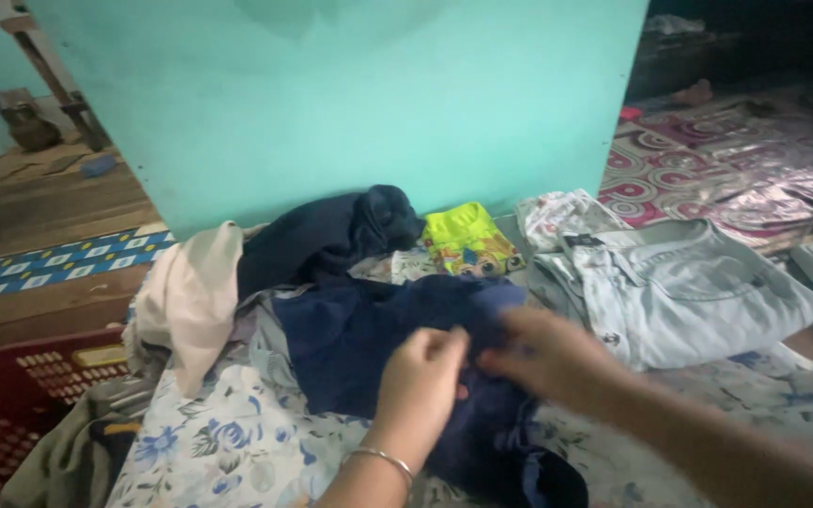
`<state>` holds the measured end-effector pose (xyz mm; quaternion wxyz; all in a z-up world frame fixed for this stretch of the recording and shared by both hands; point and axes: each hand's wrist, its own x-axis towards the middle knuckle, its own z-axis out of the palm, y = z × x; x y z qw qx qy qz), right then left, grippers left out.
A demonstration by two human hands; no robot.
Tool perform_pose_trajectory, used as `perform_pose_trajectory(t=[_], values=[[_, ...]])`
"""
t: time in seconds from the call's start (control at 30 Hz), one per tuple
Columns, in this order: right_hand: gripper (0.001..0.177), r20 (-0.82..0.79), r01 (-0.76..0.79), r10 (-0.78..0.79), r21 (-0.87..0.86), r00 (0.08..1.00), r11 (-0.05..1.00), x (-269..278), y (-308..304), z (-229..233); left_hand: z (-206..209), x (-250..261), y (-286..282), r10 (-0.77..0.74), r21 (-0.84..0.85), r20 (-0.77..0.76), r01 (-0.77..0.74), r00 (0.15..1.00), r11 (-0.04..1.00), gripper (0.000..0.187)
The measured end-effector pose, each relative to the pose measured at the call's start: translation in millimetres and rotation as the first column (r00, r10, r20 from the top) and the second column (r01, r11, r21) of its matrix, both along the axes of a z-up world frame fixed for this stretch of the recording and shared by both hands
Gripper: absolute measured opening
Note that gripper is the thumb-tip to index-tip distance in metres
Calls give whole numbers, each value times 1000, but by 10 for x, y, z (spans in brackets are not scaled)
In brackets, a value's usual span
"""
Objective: Folding various garments including jeans and t-shirts on a bed and organizing them into a laundry basket.
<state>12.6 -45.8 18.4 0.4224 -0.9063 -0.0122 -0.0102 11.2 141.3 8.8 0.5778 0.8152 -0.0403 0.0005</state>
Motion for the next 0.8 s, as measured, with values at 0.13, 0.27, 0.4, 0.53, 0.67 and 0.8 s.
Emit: perform_pose_trajectory(t=[0.13, 0.27, 0.4, 0.53, 0.67, 0.8], values=[[34, 244, -365, 371, -72, 896, 928, -500, 288, 239, 86, 7, -21, 123, 49, 118, -130, 985, 990, 40], [34, 267, -394, 415, -131, 870, 910, -559, 199, 62, 224, -184, 16, 109, 171, 26, -112, 994, 979, 45], [26, -308, 184, 60, 702, 950, 687, -549, 163, -10, 140, -224, 1, 68, 195, 103, -87, 992, 977, 33], [31, -568, 474, 7, 694, 823, 542, -578, 209, 157, 209, -262, -108, 54, -80, 250, -35, 967, 996, 31], [28, -446, 311, 186, 814, 875, 490, -461, 153, -12, 393, -202, -206, 74, -230, 175, -33, 982, 973, 31], [21, -432, 438, -95, 842, 897, 315, -197, -40, -156, 348, 16, -91, 155, -654, -75, -166, 985, 738, 30]])
